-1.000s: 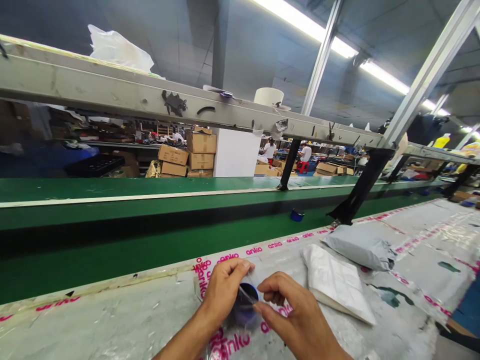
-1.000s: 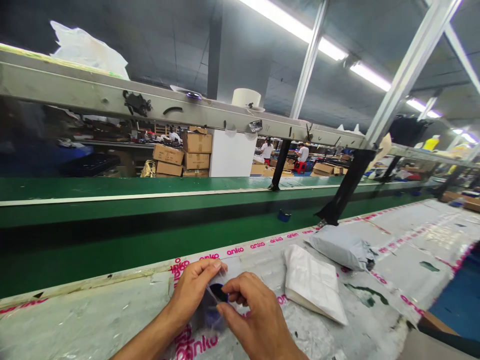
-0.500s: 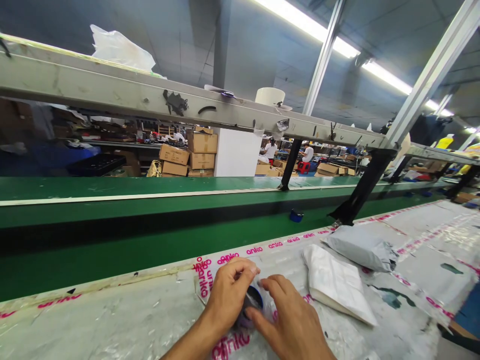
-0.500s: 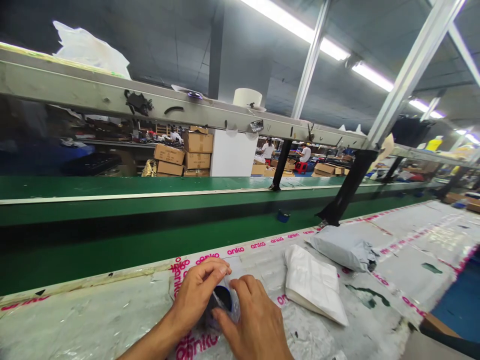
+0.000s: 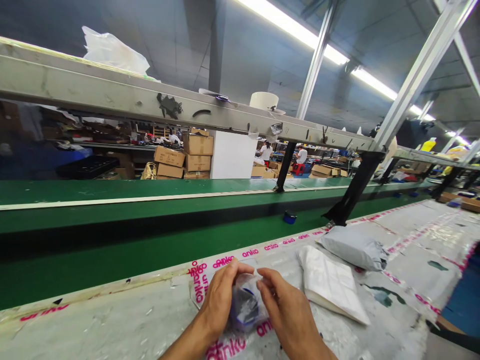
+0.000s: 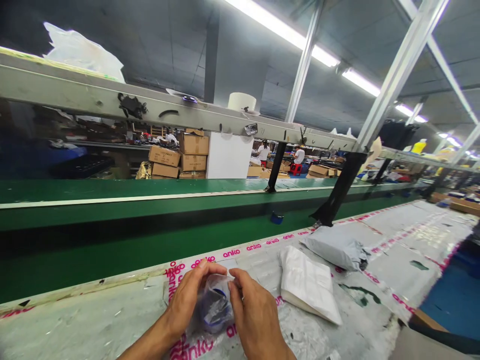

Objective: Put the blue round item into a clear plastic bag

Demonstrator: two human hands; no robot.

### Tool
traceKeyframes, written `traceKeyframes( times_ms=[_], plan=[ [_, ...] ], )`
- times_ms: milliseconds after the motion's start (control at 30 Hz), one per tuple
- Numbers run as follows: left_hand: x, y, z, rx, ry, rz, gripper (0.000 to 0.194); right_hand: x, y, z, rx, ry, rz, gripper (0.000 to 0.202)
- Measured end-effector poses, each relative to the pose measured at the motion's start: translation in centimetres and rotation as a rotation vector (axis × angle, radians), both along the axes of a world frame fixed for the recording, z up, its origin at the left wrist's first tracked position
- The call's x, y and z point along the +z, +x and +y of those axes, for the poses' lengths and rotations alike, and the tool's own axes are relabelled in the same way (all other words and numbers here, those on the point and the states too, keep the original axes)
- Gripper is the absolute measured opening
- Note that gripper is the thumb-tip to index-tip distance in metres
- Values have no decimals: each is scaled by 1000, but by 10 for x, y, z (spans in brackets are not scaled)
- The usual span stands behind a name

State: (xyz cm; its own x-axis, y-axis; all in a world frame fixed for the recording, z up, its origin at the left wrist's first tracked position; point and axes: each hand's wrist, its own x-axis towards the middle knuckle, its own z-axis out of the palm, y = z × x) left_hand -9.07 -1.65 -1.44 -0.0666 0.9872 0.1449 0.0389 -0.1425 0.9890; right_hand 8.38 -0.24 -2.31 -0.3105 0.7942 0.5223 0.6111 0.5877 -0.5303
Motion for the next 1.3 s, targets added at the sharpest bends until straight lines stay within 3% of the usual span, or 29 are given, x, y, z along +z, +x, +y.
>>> traceKeyframes(
  times_ms=[133, 233, 367, 533, 700, 800, 900, 1133, 1233, 1300],
  plan=[
    [-4, -1, 3, -31, -57, -104, 70, 1, 4, -6, 25, 113, 35, 19],
    [-5, -1, 5, -50, -47, -130, 72, 2, 5, -14, 77, 107, -57, 13],
    [-5, -1, 5, -47, -34, -128, 70, 4, 1, -20, 111, 83, -149, 36],
    [-4, -2, 4, -64, -8, -123, 67, 2, -11, -18, 94, 108, -93, 15],
    [-6, -1, 4, -51, -9, -108, 63, 1, -16, -11, 58, 121, -80, 19],
    [-5, -1, 2, -40, -5, -90, 63, 1, -17, -10, 82, 96, -66, 10],
    [-2, -3, 0, -48, 14, -50, 59, 3, -15, -10, 128, 51, -17, 16],
    [6, -4, -1, -264, 47, -49, 48, 15, -5, -3, 155, -102, 114, 24],
    [5, -1, -2, -414, 31, -55, 64, 21, -2, 0, 149, -225, 158, 28],
    [1, 2, -3, -403, -12, -7, 83, 24, -1, 0, 167, -282, 167, 30]
  ],
)
